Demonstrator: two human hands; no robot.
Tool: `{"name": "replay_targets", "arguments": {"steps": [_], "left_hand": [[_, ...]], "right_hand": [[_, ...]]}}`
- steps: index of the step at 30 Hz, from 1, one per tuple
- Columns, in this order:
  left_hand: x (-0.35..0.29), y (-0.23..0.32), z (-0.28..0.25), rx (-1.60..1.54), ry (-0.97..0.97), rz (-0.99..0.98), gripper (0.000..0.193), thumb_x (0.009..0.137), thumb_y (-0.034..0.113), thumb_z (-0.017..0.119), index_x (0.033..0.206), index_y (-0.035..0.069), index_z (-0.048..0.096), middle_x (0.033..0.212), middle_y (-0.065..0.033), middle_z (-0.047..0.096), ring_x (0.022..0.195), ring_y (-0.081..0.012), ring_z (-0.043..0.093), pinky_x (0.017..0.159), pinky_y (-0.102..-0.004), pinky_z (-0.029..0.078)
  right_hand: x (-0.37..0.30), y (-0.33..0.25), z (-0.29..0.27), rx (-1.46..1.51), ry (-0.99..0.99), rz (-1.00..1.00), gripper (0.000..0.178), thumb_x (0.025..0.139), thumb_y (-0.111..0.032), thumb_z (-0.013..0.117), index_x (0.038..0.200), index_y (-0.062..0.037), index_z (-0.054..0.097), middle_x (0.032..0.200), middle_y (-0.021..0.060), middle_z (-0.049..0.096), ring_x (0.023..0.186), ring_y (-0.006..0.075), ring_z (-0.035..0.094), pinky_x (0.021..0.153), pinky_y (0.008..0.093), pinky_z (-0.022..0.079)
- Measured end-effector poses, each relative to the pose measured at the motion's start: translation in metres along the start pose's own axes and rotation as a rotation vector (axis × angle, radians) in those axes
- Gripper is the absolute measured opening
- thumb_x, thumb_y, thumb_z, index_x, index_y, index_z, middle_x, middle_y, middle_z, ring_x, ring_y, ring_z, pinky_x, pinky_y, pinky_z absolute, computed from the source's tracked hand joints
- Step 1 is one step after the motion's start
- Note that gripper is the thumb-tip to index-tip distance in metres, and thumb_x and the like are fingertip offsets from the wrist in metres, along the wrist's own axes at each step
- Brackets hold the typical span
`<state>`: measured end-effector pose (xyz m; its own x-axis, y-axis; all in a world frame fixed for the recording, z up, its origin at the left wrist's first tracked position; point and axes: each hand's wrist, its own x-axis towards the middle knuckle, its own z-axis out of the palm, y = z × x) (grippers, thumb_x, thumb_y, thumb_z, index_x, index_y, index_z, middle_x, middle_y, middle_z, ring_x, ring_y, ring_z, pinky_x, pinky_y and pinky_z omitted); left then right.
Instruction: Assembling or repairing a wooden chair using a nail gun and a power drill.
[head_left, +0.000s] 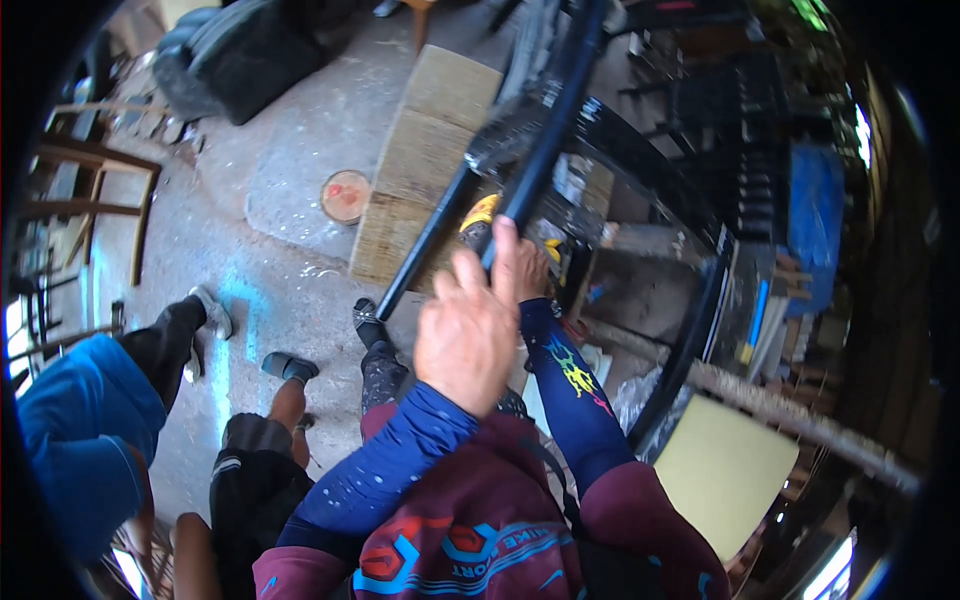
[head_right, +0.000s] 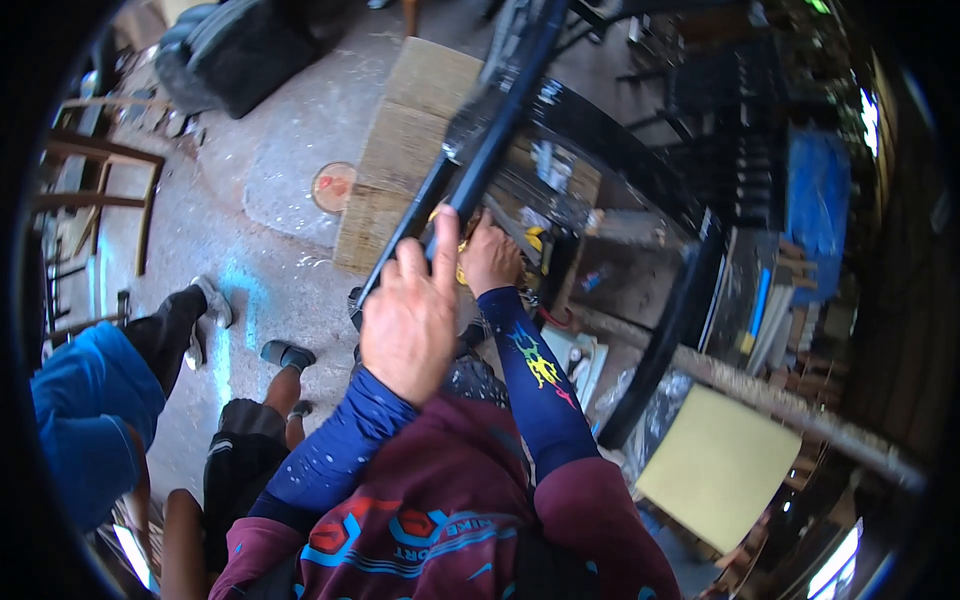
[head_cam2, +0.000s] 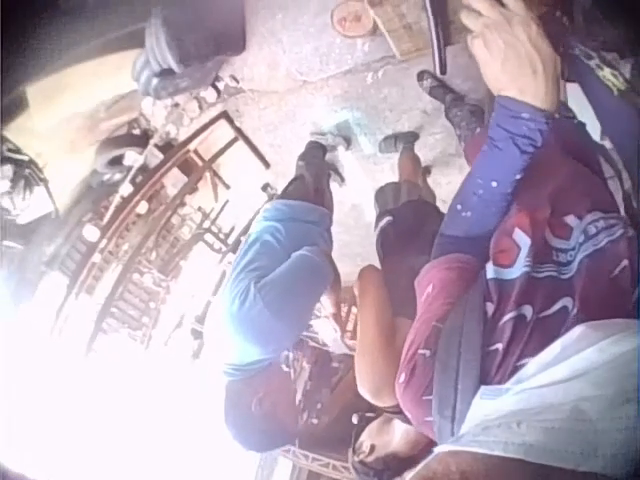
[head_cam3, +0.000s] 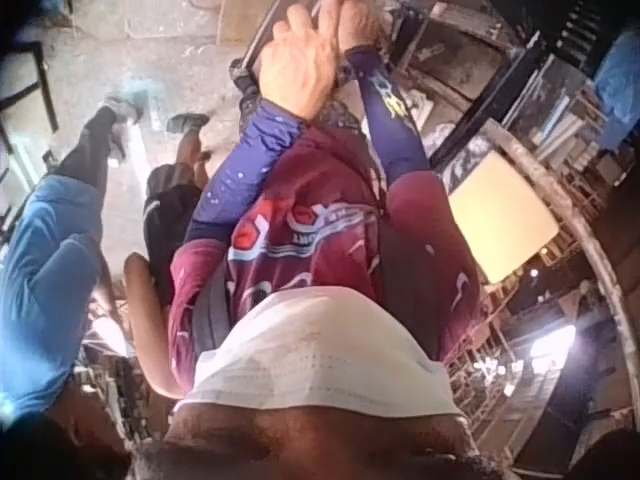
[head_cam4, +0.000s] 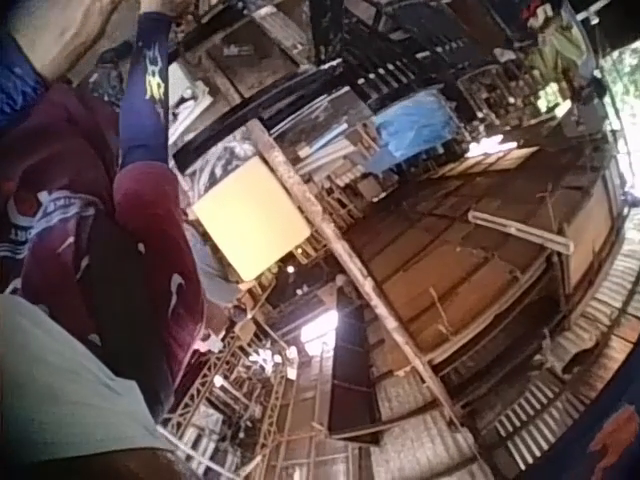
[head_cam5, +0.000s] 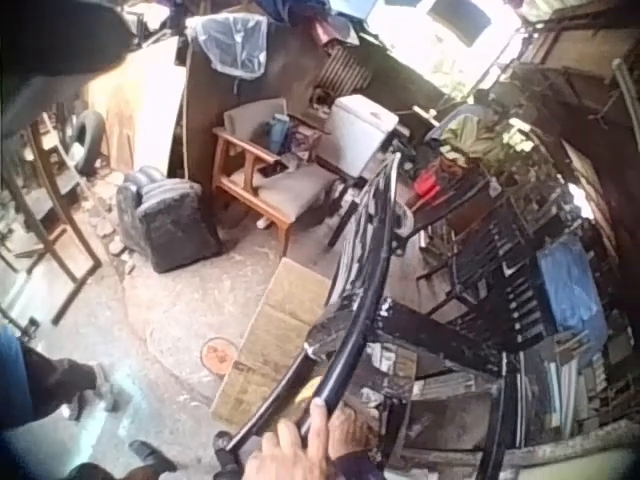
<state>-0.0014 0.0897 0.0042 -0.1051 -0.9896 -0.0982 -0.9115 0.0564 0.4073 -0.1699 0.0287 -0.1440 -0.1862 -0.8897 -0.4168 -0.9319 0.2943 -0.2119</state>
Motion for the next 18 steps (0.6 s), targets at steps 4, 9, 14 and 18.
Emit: {"name": "replay_targets", "arguments": {"steps": [4, 9, 14, 18], "left_hand": [[0.003, 0.004, 0.000, 0.038, 0.025, 0.038, 0.077, 0.086, 0.010, 0.060, 0.156, 0.003, 0.029, 0.099, -0.0117, 0.053, 0.080, -0.0209, 0.063, 0.059, -0.0301, 0.057], [0.005, 0.002, 0.004, -0.081, -0.009, 0.038, 0.090, 0.079, -0.002, 0.062, 0.159, 0.004, 0.020, 0.103, -0.0165, 0.054, 0.087, -0.0319, 0.067, 0.069, -0.0404, 0.060], [-0.002, -0.001, 0.000, -0.041, 0.046, 0.043, 0.087, 0.084, 0.001, 0.063, 0.159, 0.002, 0.018, 0.120, -0.0256, 0.056, 0.086, -0.0394, 0.069, 0.068, -0.0442, 0.059], [-0.004, 0.004, -0.002, -0.063, -0.004, 0.047, 0.092, 0.083, 0.007, 0.071, 0.158, 0.002, 0.019, 0.132, -0.0291, 0.054, 0.093, -0.0425, 0.068, 0.072, -0.0453, 0.058]], "right_hand": [[-0.039, 0.055, 0.008, -0.125, 0.188, 0.005, 0.050, 0.084, -0.022, 0.066, 0.129, -0.0032, 0.056, 0.097, 0.0247, 0.071, 0.094, 0.0420, 0.070, 0.087, 0.0511, 0.054], [-0.113, 0.128, 0.007, -0.113, 0.199, 0.085, 0.061, 0.079, -0.022, 0.070, 0.135, -0.0049, 0.054, 0.104, 0.0253, 0.070, 0.100, 0.0428, 0.067, 0.091, 0.0531, 0.051], [-0.203, 0.186, 0.017, -0.116, 0.276, 0.043, 0.073, 0.075, -0.022, 0.076, 0.141, -0.0058, 0.051, 0.103, 0.0242, 0.070, 0.097, 0.0409, 0.068, 0.096, 0.0501, 0.049], [-0.250, 0.253, 0.038, 0.081, 0.179, 0.242, 0.073, 0.075, -0.016, 0.077, 0.142, -0.0041, 0.050, 0.106, 0.0226, 0.071, 0.102, 0.0413, 0.067, 0.101, 0.0494, 0.047]]}}
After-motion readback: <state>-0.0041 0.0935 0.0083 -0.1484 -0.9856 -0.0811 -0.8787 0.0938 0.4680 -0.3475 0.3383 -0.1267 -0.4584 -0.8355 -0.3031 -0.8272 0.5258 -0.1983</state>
